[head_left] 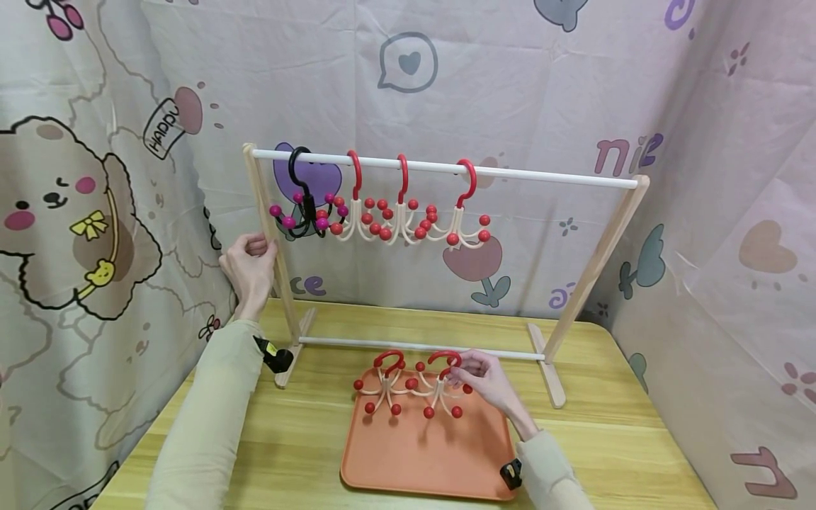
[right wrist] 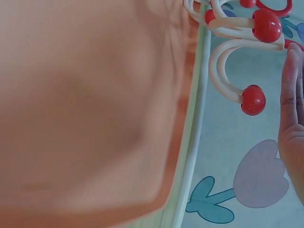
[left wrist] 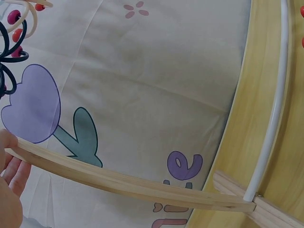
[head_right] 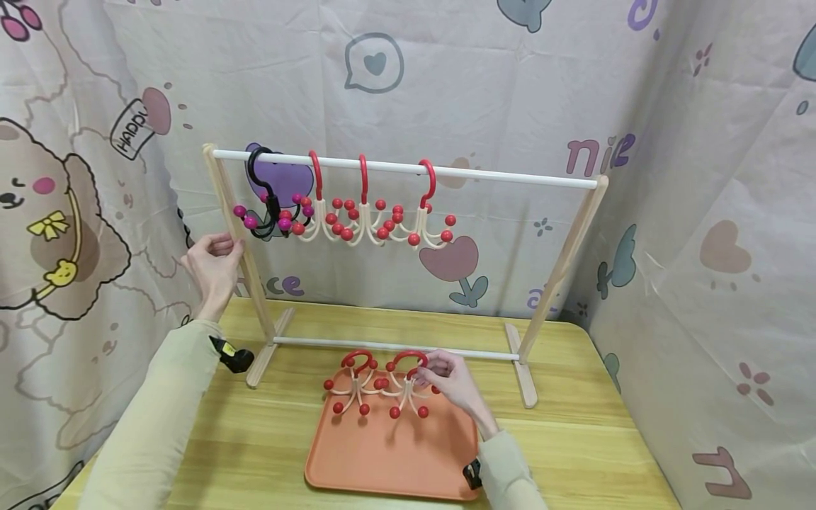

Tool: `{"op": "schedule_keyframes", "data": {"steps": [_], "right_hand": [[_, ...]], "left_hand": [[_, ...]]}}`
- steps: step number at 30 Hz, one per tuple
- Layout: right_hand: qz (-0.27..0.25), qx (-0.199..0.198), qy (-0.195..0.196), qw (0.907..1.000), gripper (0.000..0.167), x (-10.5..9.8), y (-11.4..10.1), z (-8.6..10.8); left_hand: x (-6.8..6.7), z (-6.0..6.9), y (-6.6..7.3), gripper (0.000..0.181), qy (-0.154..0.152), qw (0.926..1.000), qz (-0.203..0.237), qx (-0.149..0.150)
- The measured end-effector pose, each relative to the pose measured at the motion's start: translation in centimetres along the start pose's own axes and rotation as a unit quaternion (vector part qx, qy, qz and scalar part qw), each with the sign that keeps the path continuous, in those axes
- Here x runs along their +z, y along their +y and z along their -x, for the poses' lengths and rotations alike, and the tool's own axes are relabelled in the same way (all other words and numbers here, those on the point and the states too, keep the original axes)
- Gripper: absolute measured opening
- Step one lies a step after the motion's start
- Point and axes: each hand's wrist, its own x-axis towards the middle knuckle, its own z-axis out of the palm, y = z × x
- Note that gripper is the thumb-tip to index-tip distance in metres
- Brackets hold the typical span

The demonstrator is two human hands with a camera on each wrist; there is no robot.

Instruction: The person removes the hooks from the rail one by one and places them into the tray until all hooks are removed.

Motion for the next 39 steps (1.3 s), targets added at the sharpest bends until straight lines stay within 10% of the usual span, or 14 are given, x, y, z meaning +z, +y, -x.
{"op": "schedule_keyframes", "data": {"steps": [39], "right_hand": [[0.019, 0.078, 0.007, 0.9968, 0.024, 1.1, 2.1, -0.6]], "left_hand": [[0.0, 0.0, -0.1, 0.026, 0.003, 1.0000, 0.001, 0.007]]}}
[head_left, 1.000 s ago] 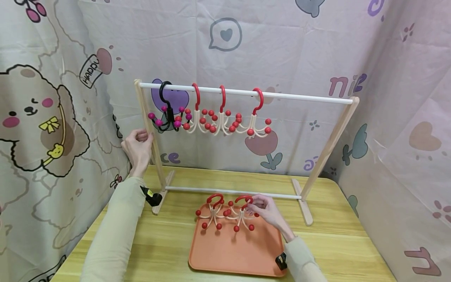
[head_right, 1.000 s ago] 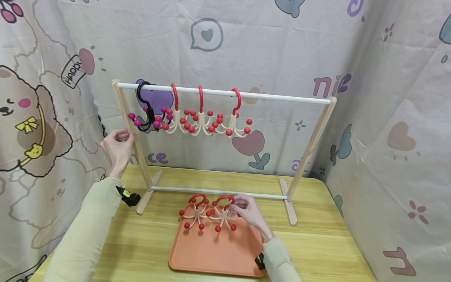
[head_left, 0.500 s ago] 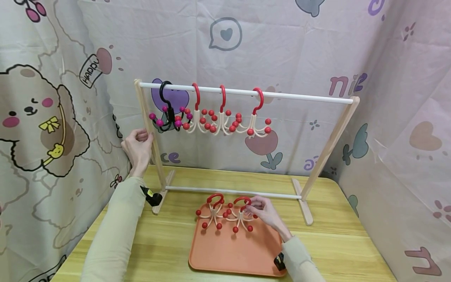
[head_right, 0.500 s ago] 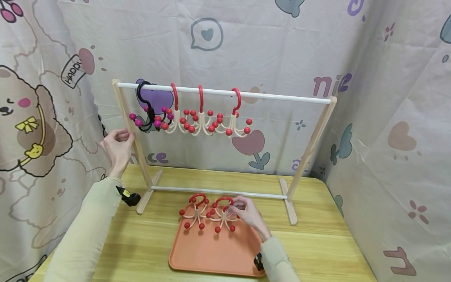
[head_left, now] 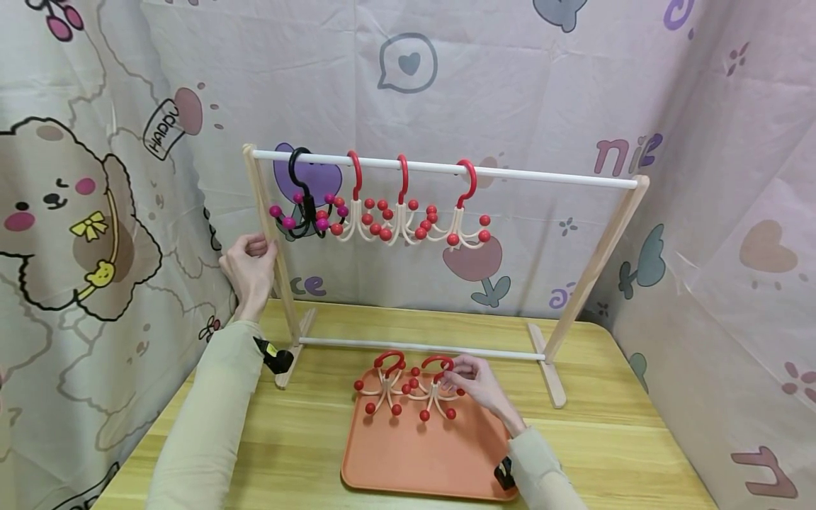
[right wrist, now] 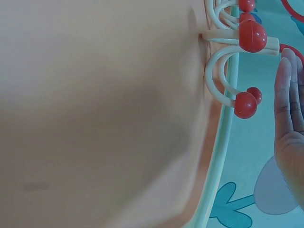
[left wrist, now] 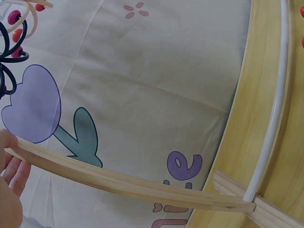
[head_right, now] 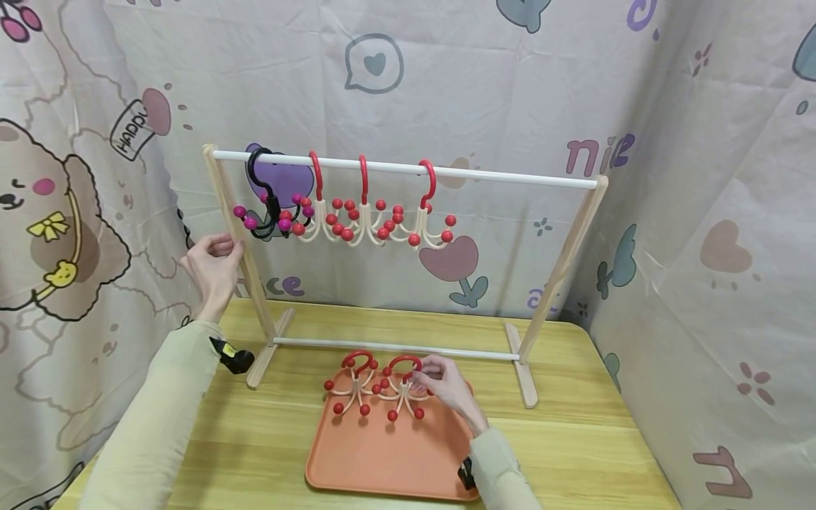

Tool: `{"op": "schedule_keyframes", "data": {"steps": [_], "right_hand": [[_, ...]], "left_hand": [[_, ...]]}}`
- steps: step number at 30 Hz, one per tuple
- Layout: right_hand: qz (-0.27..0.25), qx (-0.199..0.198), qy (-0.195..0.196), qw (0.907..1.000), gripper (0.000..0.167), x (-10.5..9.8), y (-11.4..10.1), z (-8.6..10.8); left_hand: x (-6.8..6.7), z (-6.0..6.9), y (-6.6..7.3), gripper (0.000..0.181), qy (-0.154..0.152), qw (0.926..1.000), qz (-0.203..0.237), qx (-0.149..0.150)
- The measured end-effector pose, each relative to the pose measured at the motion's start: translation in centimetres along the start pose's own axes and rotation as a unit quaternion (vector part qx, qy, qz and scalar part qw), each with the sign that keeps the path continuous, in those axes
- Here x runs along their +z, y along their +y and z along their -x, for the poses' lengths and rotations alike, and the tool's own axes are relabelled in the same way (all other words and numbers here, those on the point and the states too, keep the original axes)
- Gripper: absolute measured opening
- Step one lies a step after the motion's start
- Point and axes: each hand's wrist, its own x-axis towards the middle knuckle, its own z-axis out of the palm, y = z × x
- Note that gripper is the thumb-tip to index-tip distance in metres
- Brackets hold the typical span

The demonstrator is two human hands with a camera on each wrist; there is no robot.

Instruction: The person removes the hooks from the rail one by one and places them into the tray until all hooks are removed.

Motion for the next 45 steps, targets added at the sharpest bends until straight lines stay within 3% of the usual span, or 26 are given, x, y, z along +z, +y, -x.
{"op": "schedule_keyframes", "data": {"steps": [30, 45], "right_hand": [[0.018, -0.004, 0.022, 0.9996, 0.027, -0.2, -0.1, 0.3], [0.032, -0.071, 0.048, 0.9958, 0.017, -0.6, -1.6, 0.0]], "left_hand": [[0.1, -0.1, 0.0, 0.026, -0.003, 1.0000, -0.001, -0.005], [0.0, 0.0, 0.1, 0.026, -0.003, 1.0000, -0.004, -0.005]]}}
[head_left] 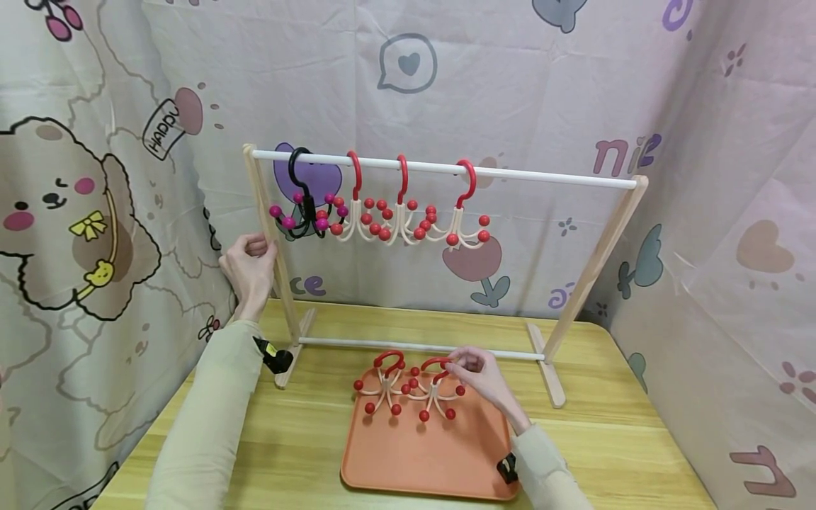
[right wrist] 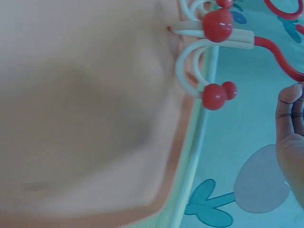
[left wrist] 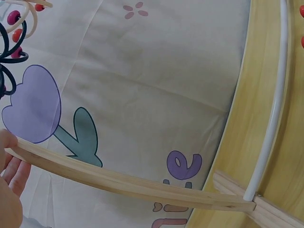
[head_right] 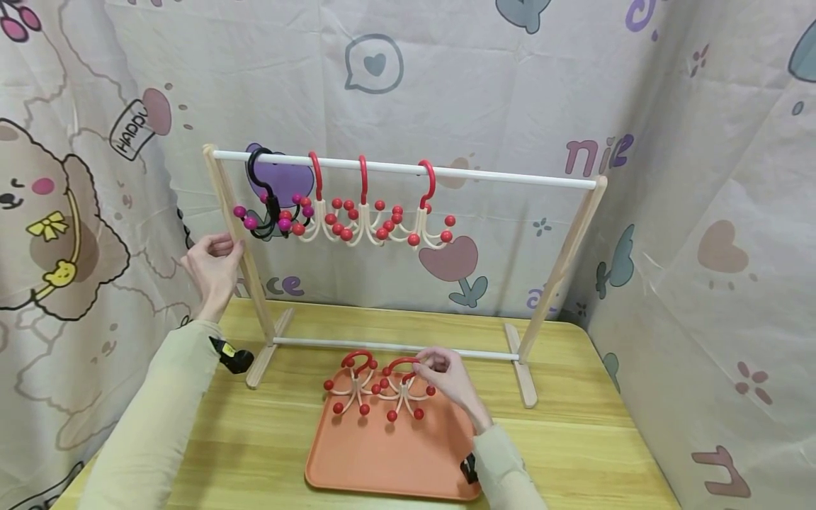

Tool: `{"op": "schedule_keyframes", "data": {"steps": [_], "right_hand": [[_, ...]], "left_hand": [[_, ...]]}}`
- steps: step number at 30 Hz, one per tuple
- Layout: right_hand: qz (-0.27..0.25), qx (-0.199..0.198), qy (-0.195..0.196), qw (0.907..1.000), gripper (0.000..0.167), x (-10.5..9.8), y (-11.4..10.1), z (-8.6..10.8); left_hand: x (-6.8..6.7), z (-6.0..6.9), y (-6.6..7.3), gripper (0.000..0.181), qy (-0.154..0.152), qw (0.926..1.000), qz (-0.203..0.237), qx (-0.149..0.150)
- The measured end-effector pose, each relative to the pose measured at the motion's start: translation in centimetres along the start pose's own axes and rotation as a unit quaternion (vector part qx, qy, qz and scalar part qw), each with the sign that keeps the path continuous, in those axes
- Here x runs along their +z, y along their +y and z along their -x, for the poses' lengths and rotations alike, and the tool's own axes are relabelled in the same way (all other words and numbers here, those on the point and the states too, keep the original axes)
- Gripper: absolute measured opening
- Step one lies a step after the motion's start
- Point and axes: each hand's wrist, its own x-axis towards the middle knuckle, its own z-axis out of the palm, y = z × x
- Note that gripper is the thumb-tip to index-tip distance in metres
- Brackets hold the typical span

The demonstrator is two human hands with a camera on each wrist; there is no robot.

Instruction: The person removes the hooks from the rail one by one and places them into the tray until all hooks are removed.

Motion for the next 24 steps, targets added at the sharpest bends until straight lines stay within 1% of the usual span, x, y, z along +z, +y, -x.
{"op": "schedule_keyframes", "data": {"steps": [3, 6, 10, 13, 19, 24], "right_hand": [[-0.007, -0.004, 0.003, 1.0000, 0.019, -0.1, -0.7, -0.3], [0.001, -0.015, 0.014, 0.9998, 0.019, -0.2, -1.6, -0.7], [0.015, -0.035, 0.043, 0.9984, 0.017, -0.5, -3.2, -1.5], [0.012, -0.048, 0.066, 0.9966, 0.017, -0.6, -4.6, -2.3], [0.004, -0.087, 0.118, 0.9892, 0.017, -1.1, -7.2, -3.9], [-0.019, -0.111, 0.145, 0.9830, 0.017, -1.7, -8.8, -5.3]], "left_hand": [[0.0, 0.0, 0.0, 0.026, 0.002, 1.0000, -0.003, 0.000], [0.0, 0.0, 0.1, 0.026, 0.002, 1.0000, -0.003, 0.001], [0.0, 0.0, 0.0, 0.027, 0.001, 1.0000, -0.002, 0.000], [-0.1, 0.0, 0.0, 0.027, -0.001, 1.0000, -0.002, -0.005], [-0.1, 0.0, 0.0, 0.027, -0.001, 1.0000, -0.003, -0.008], [-0.1, 0.0, -0.1, 0.027, 0.000, 1.0000, 0.001, -0.003]]}}
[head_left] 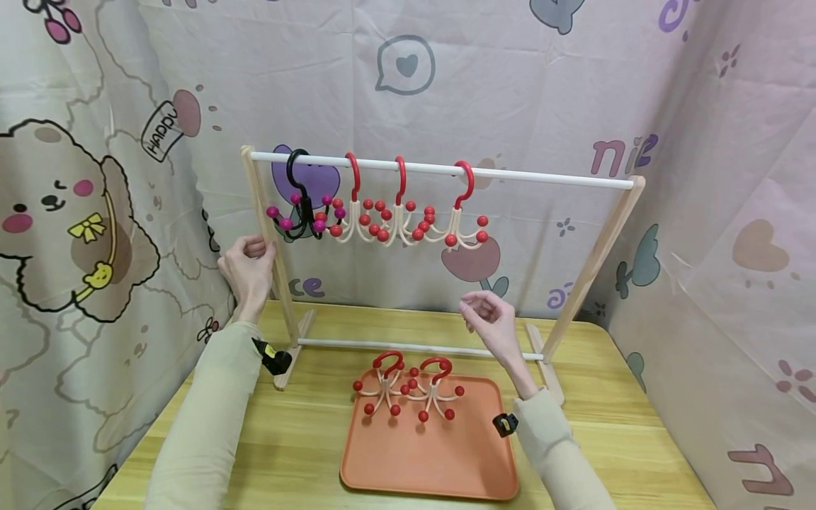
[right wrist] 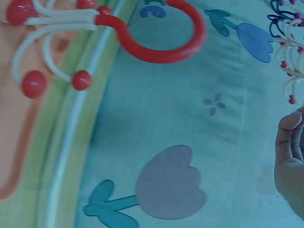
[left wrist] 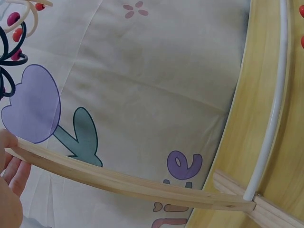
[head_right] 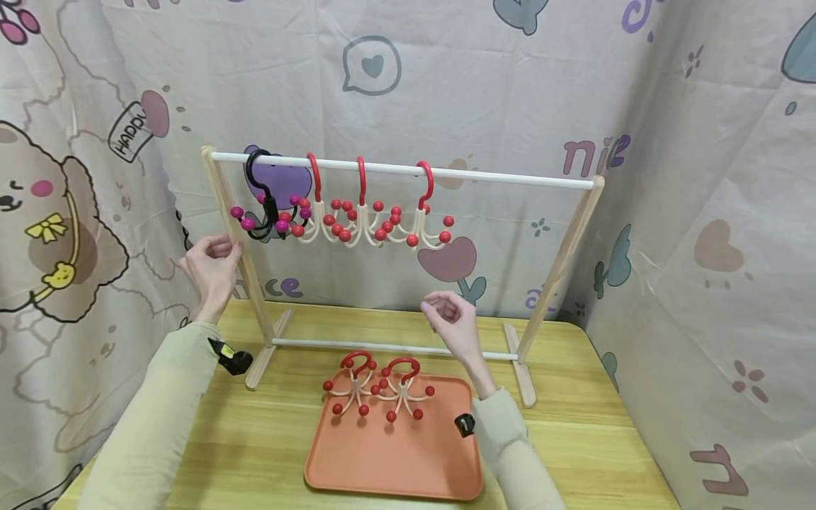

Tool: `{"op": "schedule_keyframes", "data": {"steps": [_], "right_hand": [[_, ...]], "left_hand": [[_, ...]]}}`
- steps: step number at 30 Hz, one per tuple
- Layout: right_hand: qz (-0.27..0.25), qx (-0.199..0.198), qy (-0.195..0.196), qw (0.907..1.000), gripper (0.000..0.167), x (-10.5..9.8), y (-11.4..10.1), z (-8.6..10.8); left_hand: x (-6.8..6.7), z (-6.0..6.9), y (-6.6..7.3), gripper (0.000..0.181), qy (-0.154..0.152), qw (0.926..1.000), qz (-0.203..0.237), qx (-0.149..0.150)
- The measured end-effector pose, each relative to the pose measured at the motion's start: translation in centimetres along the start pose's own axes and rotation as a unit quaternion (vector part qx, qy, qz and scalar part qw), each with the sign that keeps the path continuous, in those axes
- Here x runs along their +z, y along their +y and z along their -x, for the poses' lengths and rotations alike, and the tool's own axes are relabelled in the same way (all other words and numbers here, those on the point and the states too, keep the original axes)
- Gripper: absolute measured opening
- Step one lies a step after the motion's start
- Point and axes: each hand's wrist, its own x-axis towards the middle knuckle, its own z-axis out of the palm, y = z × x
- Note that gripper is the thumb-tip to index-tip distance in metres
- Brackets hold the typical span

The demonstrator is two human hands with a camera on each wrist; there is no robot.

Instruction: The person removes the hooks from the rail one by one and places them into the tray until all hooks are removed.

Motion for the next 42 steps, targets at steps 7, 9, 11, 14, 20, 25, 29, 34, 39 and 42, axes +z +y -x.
{"op": "schedule_keyframes", "data": {"steps": [7, 9, 11, 14, 20, 25, 29, 34, 39, 42], "right_hand": [[-0.005, -0.016, 0.028, 0.9995, 0.021, -0.2, -1.8, -2.5], [-0.001, -0.017, 0.033, 0.9993, 0.022, -0.3, -2.3, -3.2], [-0.004, -0.021, 0.039, 0.9990, 0.021, -0.3, -3.0, -4.0], [-0.010, -0.033, 0.047, 0.9983, 0.020, -0.3, -3.9, -5.0], [0.001, -0.054, 0.063, 0.9966, 0.021, -0.3, -5.8, -7.0], [0.029, -0.057, 0.080, 0.9947, 0.024, -0.2, -7.4, -8.7], [0.051, -0.039, 0.088, 0.9941, 0.026, 0.0, -8.3, -10.0], [0.064, -0.017, 0.090, 0.9938, 0.031, 0.4, -9.0, -11.3], [0.076, -0.008, 0.094, 0.9926, 0.034, 0.9, -9.5, -12.5], [0.087, -0.003, 0.097, 0.9915, 0.035, 1.2, -9.6, -13.0]], "left_hand": [[0.1, -0.1, 0.0, 0.026, 0.005, 1.0000, -0.003, 0.004], [0.1, -0.1, 0.0, 0.026, 0.005, 1.0000, -0.004, 0.003], [0.1, -0.1, 0.0, 0.026, 0.005, 1.0000, -0.004, 0.004], [0.1, 0.0, -0.1, 0.026, 0.004, 1.0000, -0.003, 0.006], [0.2, -0.1, -0.1, 0.026, 0.006, 0.9999, -0.004, 0.010], [0.2, -0.1, 0.0, 0.025, 0.008, 0.9999, -0.005, 0.010], [0.1, 0.0, 0.0, 0.025, 0.004, 1.0000, -0.002, 0.006], [0.1, 0.0, -0.1, 0.025, 0.001, 1.0000, -0.001, 0.003], [0.1, -0.1, -0.2, 0.025, 0.001, 1.0000, 0.001, 0.007], [0.1, -0.1, -0.1, 0.025, 0.002, 1.0000, 0.000, 0.006]]}}
